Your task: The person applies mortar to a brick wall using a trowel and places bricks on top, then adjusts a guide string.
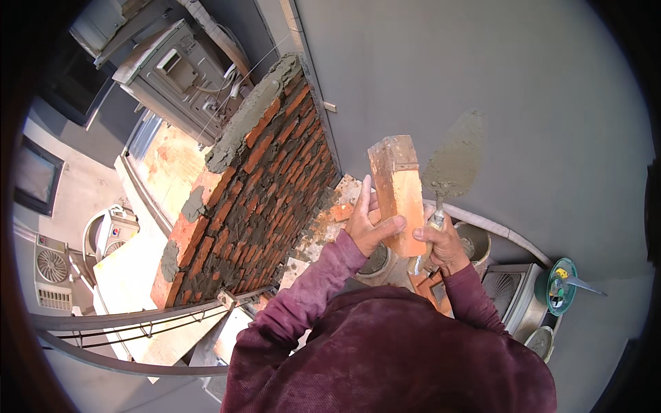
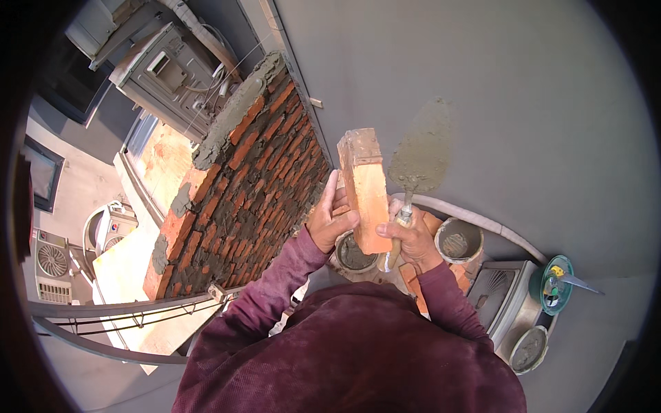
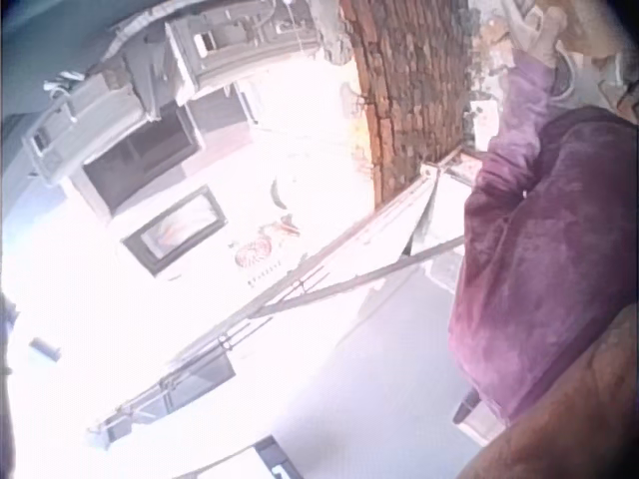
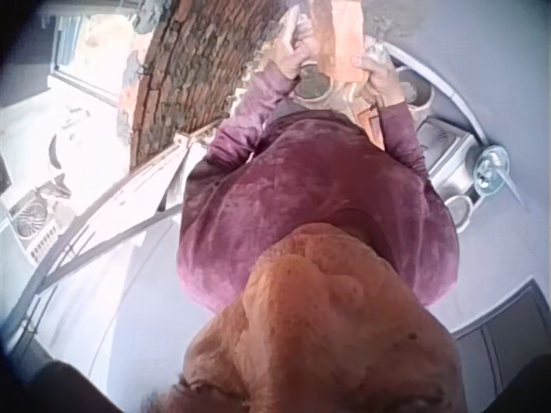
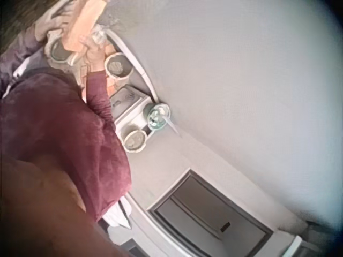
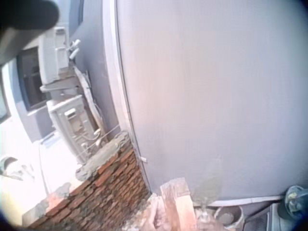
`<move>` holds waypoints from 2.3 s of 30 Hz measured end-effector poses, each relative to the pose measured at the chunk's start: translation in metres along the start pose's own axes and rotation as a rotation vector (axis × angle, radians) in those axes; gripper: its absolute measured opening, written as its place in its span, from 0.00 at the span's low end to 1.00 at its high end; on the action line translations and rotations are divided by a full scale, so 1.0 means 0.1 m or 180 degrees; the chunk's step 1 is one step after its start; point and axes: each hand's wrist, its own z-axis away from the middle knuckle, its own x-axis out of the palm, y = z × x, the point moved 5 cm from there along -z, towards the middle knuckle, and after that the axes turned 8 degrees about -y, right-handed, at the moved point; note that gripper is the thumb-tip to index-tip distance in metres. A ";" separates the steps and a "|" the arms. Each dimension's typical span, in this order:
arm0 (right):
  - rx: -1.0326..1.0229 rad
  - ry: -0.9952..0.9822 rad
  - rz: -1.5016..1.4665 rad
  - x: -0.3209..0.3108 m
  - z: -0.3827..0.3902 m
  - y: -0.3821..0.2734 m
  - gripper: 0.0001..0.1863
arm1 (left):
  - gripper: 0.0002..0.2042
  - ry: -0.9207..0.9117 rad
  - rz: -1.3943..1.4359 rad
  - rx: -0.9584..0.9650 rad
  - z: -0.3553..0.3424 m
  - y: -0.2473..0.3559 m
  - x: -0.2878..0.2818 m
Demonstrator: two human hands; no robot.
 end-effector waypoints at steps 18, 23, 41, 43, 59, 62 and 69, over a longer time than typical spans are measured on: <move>-0.0190 0.1752 0.1077 0.25 -0.81 0.46 0.23 | 0.47 0.0504 -0.2920 -0.0103 -1.28 3.34 -3.44; 0.0748 0.2989 0.1199 -0.29 0.17 1.14 0.10 | 0.53 0.0731 -0.3301 -0.0333 -2.28 2.47 -4.76; 0.1471 0.3390 0.0736 0.13 0.67 1.86 0.07 | 0.48 0.0586 -0.4298 -0.1213 -2.95 1.28 -4.54; 0.1548 0.3442 0.0789 0.17 0.54 1.78 0.08 | 0.48 0.0701 -0.4387 -0.1223 -2.92 1.31 -4.39; 0.1835 0.2759 0.1335 0.03 -0.23 1.54 0.03 | 0.45 0.0900 -0.4632 -0.1314 -2.95 1.29 -4.36; 0.1890 0.2514 0.1291 -0.01 -0.41 1.53 0.03 | 0.45 0.0926 -0.4633 -0.1343 -2.90 1.33 -4.30; 0.1632 0.1891 0.1785 0.17 -1.11 1.16 0.04 | 0.45 0.0876 -0.4617 -0.1616 -2.89 1.39 -4.21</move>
